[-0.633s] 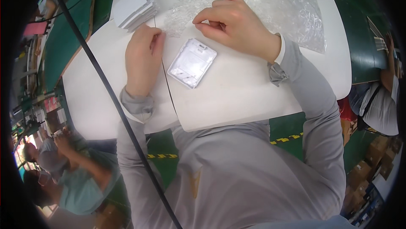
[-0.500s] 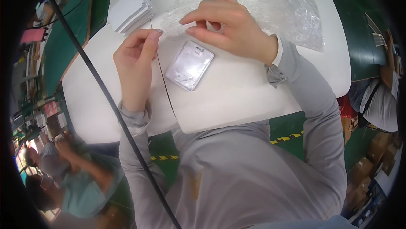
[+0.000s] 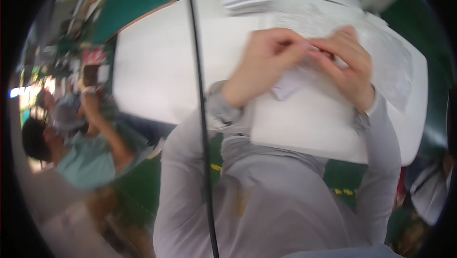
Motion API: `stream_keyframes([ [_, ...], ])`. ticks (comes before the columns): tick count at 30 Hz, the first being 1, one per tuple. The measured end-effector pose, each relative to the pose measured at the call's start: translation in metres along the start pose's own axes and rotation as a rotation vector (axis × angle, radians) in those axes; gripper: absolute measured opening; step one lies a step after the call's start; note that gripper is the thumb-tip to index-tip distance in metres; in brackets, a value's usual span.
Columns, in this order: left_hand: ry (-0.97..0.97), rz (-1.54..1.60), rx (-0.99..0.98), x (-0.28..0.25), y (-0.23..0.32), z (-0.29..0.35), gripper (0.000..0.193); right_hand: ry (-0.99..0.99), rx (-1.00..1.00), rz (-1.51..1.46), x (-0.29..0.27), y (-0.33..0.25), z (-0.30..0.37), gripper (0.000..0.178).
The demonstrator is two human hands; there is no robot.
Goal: Assembling small white plastic housings by manually inserting transparent plastic components into them at a factory workbench.
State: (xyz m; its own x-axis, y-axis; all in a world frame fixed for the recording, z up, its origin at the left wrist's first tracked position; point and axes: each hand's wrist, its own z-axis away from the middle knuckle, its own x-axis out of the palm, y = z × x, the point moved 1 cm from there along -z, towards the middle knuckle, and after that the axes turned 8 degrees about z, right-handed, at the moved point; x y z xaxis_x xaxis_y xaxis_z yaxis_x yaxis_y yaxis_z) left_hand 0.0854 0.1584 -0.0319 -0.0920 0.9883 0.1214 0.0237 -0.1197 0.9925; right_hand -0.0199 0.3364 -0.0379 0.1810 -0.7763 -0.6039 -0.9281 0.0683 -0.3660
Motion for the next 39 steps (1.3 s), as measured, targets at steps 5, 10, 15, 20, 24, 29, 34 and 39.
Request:
stream_keyframes([
  [5, 0.07, 0.067, 0.1, 0.001, -0.008, 0.007, 0.017, -0.018, -0.019, 0.017, -0.004, -0.018, 0.001, 0.021],
  [10, -0.015, -0.045, 0.067, -0.004, 0.011, 0.008, 0.023, -0.023, -0.063, 0.035, -0.003, -0.026, -0.009, 0.025],
  [15, -0.032, -0.023, 0.06, -0.004, 0.007, 0.004, 0.024, -0.019, -0.077, 0.057, -0.001, -0.025, -0.007, 0.027],
  [20, -0.069, -0.076, 0.071, -0.002, 0.007, 0.0, 0.022, -0.031, -0.097, 0.038, -0.002, -0.023, -0.006, 0.028],
  [24, -0.117, 0.206, 0.019, 0.005, 0.009, 0.0, 0.019, -0.007, -0.074, -0.044, -0.005, -0.017, -0.002, 0.03],
  [29, -0.132, 0.357, -0.105, 0.007, 0.016, 0.001, 0.018, 0.071, 0.051, -0.114, -0.008, -0.016, 0.005, 0.034],
  [34, -0.097, 0.329, -0.136, 0.006, 0.017, 0.002, 0.018, 0.07, -0.047, -0.066, -0.01, -0.013, 0.002, 0.034],
  [39, -0.058, 0.3, -0.146, 0.004, 0.016, 0.004, 0.017, 0.038, -0.059, -0.049, -0.008, -0.014, 0.001, 0.033],
])
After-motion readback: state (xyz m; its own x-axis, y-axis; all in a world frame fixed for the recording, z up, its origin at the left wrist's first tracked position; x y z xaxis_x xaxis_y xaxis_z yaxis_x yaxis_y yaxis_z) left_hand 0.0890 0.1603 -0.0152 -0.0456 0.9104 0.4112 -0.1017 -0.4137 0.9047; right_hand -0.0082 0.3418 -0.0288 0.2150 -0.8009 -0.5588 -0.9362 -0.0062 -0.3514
